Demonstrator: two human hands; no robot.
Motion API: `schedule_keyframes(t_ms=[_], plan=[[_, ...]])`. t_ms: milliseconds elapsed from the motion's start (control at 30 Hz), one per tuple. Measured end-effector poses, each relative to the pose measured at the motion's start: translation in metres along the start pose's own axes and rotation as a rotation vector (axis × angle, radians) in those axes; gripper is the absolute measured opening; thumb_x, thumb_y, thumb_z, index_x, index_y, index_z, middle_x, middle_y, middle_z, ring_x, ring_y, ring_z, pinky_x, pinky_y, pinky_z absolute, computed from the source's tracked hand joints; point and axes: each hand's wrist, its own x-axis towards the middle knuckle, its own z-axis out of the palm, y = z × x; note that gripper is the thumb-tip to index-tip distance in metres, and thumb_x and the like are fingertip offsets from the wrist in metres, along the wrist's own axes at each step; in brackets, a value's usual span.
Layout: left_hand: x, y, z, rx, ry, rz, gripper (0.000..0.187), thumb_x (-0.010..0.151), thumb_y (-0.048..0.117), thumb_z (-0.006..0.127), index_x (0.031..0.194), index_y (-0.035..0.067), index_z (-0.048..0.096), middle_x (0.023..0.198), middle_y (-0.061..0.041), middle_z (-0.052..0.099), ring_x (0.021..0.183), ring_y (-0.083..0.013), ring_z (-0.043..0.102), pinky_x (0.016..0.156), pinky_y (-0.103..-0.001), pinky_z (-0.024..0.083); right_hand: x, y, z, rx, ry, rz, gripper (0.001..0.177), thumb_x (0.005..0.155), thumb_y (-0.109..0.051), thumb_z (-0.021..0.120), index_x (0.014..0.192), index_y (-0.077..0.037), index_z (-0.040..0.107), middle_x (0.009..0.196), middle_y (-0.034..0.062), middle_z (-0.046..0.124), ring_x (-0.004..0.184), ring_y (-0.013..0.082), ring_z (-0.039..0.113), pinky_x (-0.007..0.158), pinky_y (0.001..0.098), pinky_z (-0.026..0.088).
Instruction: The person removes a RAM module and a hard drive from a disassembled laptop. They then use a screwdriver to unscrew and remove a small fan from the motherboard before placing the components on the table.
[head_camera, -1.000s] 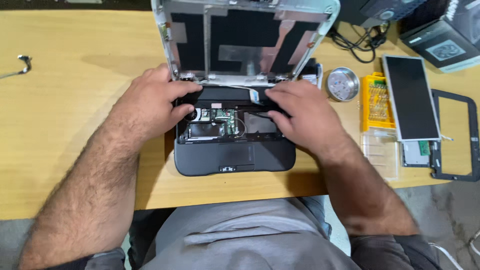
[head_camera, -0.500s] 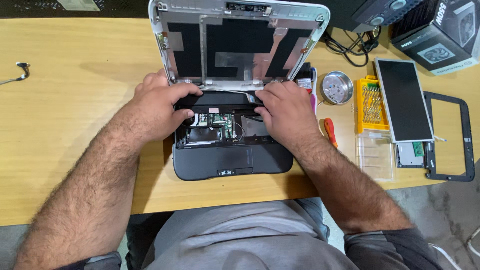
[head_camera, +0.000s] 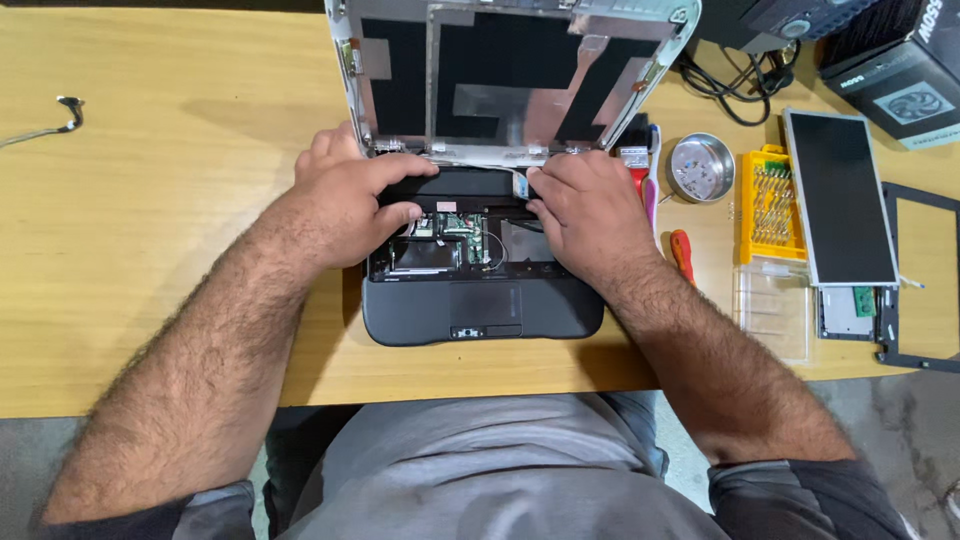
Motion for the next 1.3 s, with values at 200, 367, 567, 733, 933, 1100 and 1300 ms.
schedule_keyframes(t_ms=[200,367,567,733,933,1100,1300], plan=[[0.006,-0.003,0.008,-0.037,0.020,0.016,0.048,0.090,0.049,0.075,0.136,0.047,0.061,0.122,-0.009,0.042,0.136,-0.0308,0.036,0.112,-0.045,0.029,0.010,0.000,-0.004,0.030,-0.043,0.009,0.013,0.095,-0.023,0.072,0.100,-0.013,0.079,0.100,0.0064,0.067,0.092,0.0297,0.066,0.078,0.0432,0.050],[0.009,-0.007,0.019,-0.094,0.118,0.035,0.042,0.089,0.044,0.078,0.129,0.042,0.067,0.121,-0.011,0.043,0.133,-0.0321,0.037,0.109,-0.044,0.029,0.017,-0.016,-0.021,-0.048,-0.071,0.091,0.011,0.094,-0.029,0.073,0.093,-0.020,0.079,0.090,0.0024,0.063,0.086,0.0265,0.065,0.077,0.0429,0.047],[0.007,0.000,0.015,-0.081,0.117,0.008,0.041,0.088,0.046,0.078,0.128,0.043,0.068,0.121,-0.012,0.044,0.132,-0.0311,0.038,0.108,-0.043,0.029,0.013,-0.009,-0.009,0.110,-0.074,0.207,0.009,0.095,-0.021,0.074,0.096,-0.014,0.079,0.087,0.0087,0.065,0.082,0.0348,0.069,0.073,0.0458,0.051],[0.011,0.000,0.022,-0.049,0.171,0.020,0.042,0.086,0.043,0.080,0.127,0.041,0.069,0.114,-0.013,0.045,0.124,-0.0338,0.043,0.106,-0.045,0.032,0.015,-0.005,-0.007,0.175,-0.077,0.244,0.008,0.094,-0.023,0.075,0.096,-0.017,0.080,0.085,0.0076,0.061,0.074,0.0343,0.069,0.068,0.0425,0.055],[0.012,-0.004,0.031,-0.057,0.191,0.013,0.040,0.087,0.043,0.079,0.125,0.044,0.068,0.117,-0.011,0.042,0.126,-0.0328,0.041,0.108,-0.045,0.031,0.010,-0.013,-0.002,0.108,-0.088,0.296,0.007,0.093,-0.017,0.075,0.097,-0.013,0.080,0.085,0.0072,0.062,0.073,0.0307,0.070,0.068,0.0402,0.057],[0.007,-0.015,0.045,0.017,0.337,0.151,0.041,0.091,0.047,0.073,0.131,0.041,0.064,0.109,-0.010,0.041,0.117,-0.0343,0.046,0.102,-0.046,0.035,0.008,-0.012,0.003,0.071,0.043,0.208,0.012,0.098,-0.023,0.072,0.094,-0.015,0.079,0.082,0.0042,0.058,0.073,0.0288,0.070,0.070,0.0406,0.055],[0.005,-0.019,0.054,0.010,0.485,0.233,0.033,0.094,0.052,0.071,0.126,0.042,0.067,0.105,-0.009,0.042,0.112,-0.0342,0.048,0.099,-0.047,0.037,0.005,-0.010,0.005,0.040,0.071,0.164,0.012,0.098,-0.025,0.071,0.095,-0.016,0.079,0.084,0.0050,0.059,0.075,0.0285,0.069,0.073,0.0401,0.054]])
